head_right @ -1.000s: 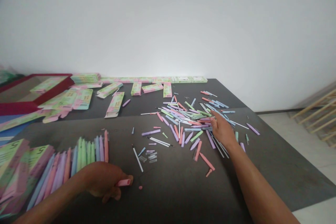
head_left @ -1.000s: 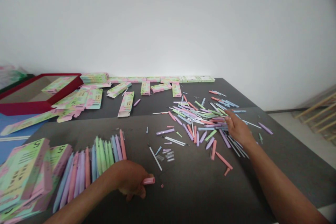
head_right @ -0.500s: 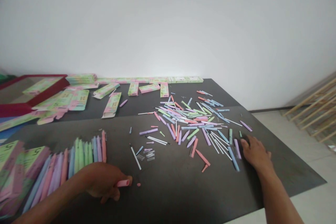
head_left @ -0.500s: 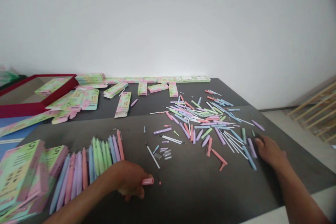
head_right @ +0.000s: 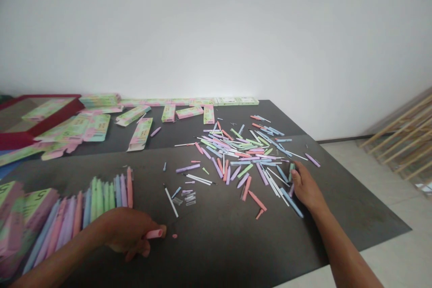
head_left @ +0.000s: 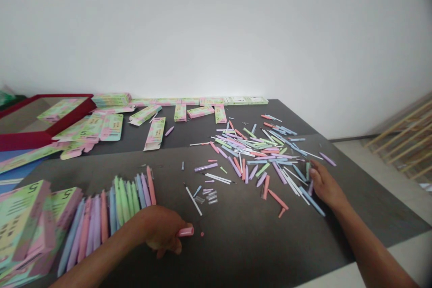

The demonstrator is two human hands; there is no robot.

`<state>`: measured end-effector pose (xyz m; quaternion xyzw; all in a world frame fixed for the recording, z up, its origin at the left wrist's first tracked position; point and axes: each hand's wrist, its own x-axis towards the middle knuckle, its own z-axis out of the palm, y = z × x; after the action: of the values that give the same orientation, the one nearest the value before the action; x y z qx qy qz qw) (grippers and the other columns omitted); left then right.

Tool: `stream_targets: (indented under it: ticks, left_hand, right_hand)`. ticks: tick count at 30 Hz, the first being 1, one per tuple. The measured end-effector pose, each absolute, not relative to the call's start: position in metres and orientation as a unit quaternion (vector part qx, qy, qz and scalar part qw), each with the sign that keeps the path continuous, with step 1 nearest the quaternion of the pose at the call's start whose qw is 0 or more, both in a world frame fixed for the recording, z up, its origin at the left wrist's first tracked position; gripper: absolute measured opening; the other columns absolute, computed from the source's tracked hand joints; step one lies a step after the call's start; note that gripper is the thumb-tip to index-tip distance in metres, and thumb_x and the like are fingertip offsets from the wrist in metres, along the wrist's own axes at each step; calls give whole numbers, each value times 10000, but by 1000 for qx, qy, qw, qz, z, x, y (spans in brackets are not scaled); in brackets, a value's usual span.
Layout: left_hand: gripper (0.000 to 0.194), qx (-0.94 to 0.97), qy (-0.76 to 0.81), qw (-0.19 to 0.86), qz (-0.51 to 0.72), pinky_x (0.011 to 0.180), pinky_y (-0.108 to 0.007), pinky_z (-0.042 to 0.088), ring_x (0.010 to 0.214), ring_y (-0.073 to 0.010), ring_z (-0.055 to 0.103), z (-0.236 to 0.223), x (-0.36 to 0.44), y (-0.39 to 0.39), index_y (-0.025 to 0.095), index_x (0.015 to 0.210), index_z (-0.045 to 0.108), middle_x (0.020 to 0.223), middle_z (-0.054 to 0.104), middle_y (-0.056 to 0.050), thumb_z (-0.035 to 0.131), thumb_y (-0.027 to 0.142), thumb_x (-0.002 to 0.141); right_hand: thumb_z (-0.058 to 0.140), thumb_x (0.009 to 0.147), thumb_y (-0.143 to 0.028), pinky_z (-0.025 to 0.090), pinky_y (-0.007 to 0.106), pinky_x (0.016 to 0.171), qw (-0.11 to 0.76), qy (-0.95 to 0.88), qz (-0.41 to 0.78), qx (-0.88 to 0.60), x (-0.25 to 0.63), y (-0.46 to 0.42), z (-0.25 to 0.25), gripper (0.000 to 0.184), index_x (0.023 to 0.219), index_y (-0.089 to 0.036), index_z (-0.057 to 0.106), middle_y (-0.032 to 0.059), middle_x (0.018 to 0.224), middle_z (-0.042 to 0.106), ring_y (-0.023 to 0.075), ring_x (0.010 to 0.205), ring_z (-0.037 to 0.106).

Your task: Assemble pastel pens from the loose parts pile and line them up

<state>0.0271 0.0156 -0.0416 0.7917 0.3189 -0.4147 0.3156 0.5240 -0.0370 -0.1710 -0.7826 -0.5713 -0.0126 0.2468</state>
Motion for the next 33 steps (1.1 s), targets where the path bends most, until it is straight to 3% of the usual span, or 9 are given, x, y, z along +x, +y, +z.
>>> stream_targets:
  ticks: [7,12,20,24,27,33]
  left_hand:
    - [297,789,320,326,-412,441,-233,335,719,-214,701,-40,27,16,224,1094,617,753,766,-38,562,229,802]
    - [353,791,322,324,-408,436,-239,331,723,-220,700,-38,28,15,229,1139,603,786,769,-31,573,209,789]
    - [291,798,318,306,-411,448,-244,330,735,-220,703,-34,29,12,235,1090,625,777,768,-34,577,216,804]
    - [311,804,312,303,-406,459,-251,338,743,-229,703,-35,29,12,234,1125,617,753,764,-44,574,234,817]
    - [314,808,317,297,-397,472,-258,358,730,-236,698,-36,28,12,248,1116,624,739,761,-35,576,235,806]
    - [344,814,322,285,-391,488,-268,375,690,-240,681,-38,27,10,265,1124,631,643,729,-9,590,252,783]
  right_hand:
    - [328,908,-397,419,447,997,201,-535,-11,-821,523,-46,-171,512,1294,-99,484,188,1243,578,306,1154,553]
    - [352,909,-371,439,413,975,224,-525,-22,-821,524,-43,-168,476,1282,-113,498,177,1230,588,290,1129,572]
    - [418,876,-376,472,421,901,235,-495,-63,-834,526,-51,-159,497,1257,-71,518,210,1162,616,311,1042,611]
    - [421,871,-341,491,379,774,219,-518,-108,-820,498,-37,-132,369,1098,-125,616,155,1001,669,272,888,638]
    - [414,891,-339,472,343,683,140,-592,-71,-791,465,-8,-112,304,967,-167,653,110,899,683,245,780,630]
    - [457,900,-251,435,352,885,47,-721,-45,-690,431,48,-113,288,1090,-185,663,117,1102,661,243,1014,590]
